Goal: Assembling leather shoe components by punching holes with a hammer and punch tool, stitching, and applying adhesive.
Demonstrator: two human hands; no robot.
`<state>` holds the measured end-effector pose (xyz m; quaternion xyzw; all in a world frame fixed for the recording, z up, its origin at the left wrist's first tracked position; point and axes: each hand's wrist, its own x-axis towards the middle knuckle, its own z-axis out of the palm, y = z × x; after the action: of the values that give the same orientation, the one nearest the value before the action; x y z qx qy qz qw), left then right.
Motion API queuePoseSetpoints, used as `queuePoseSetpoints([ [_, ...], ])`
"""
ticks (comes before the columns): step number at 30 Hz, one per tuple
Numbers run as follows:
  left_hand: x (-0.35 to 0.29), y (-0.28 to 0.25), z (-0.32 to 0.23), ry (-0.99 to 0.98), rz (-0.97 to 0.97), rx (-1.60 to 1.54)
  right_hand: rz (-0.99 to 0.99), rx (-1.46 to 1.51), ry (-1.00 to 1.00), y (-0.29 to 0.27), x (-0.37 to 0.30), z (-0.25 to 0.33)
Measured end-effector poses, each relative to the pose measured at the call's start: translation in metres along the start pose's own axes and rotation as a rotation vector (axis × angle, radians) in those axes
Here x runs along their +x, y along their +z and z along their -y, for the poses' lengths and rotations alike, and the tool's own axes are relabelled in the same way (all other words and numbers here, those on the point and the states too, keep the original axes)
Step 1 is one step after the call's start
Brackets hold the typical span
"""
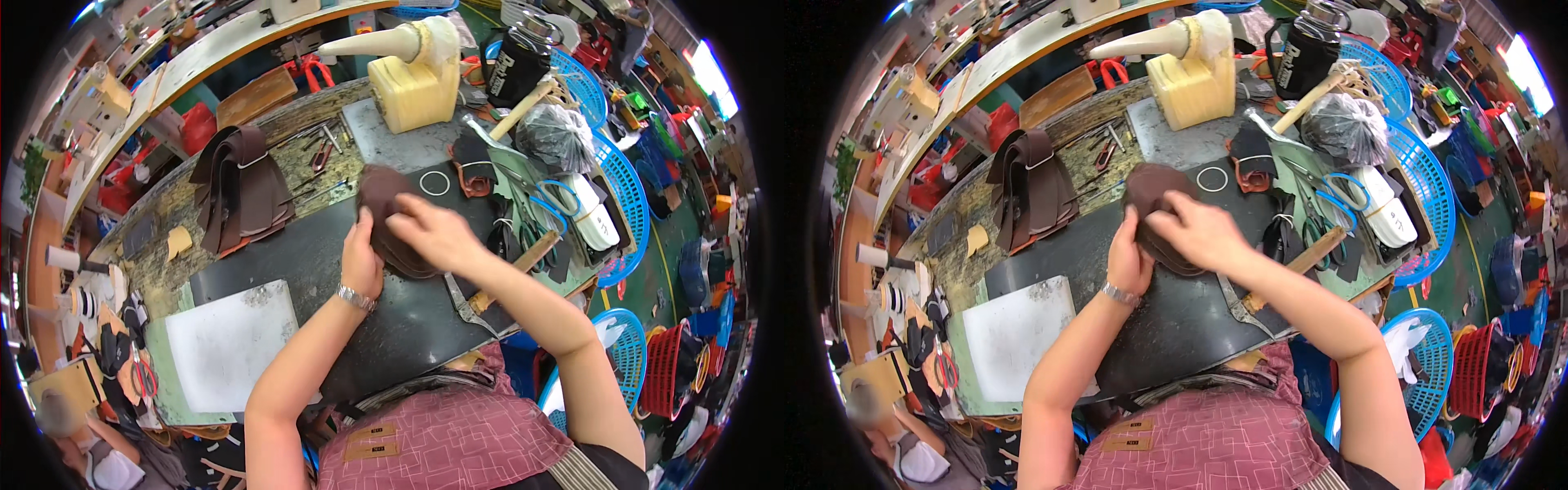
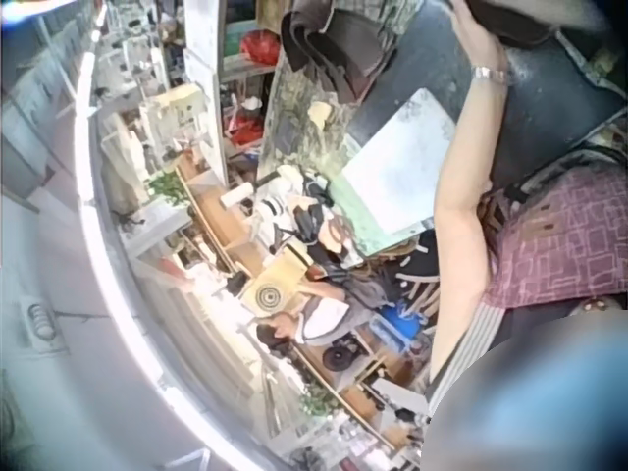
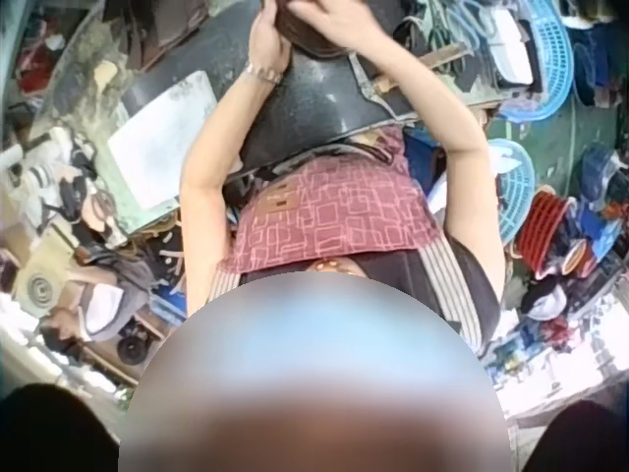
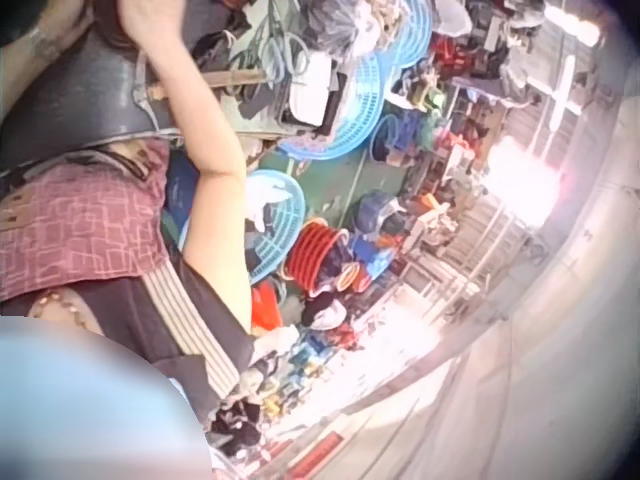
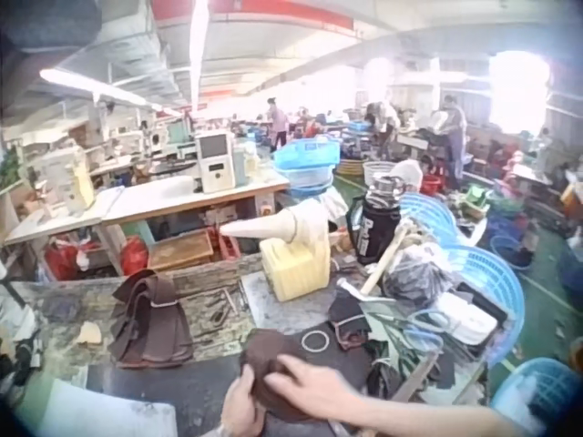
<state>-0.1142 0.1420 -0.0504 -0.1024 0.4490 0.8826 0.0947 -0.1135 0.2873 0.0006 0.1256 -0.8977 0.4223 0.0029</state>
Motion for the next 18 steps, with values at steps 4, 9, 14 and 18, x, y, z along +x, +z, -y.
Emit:
queuePoseSetpoints([
  [4,-0.011,0.005,-0.014,0.443,0.219,0.736,-0.060,0.507,0.266,0.030,0.011,0.003],
  [9,-0.024,0.004,-0.049,0.705,0.290,1.222,-0.092,1.318,0.405,-0.002,0.008,0.003],
  [14,-0.022,0.002,-0.077,-0.013,0.229,0.313,0.107,1.116,0.291,-0.006,-0.006,-0.003],
  [18,-0.032,-0.011,-0.092,0.551,0.208,1.378,-0.024,-0.639,-0.423,-0.013,0.009,-0.054],
])
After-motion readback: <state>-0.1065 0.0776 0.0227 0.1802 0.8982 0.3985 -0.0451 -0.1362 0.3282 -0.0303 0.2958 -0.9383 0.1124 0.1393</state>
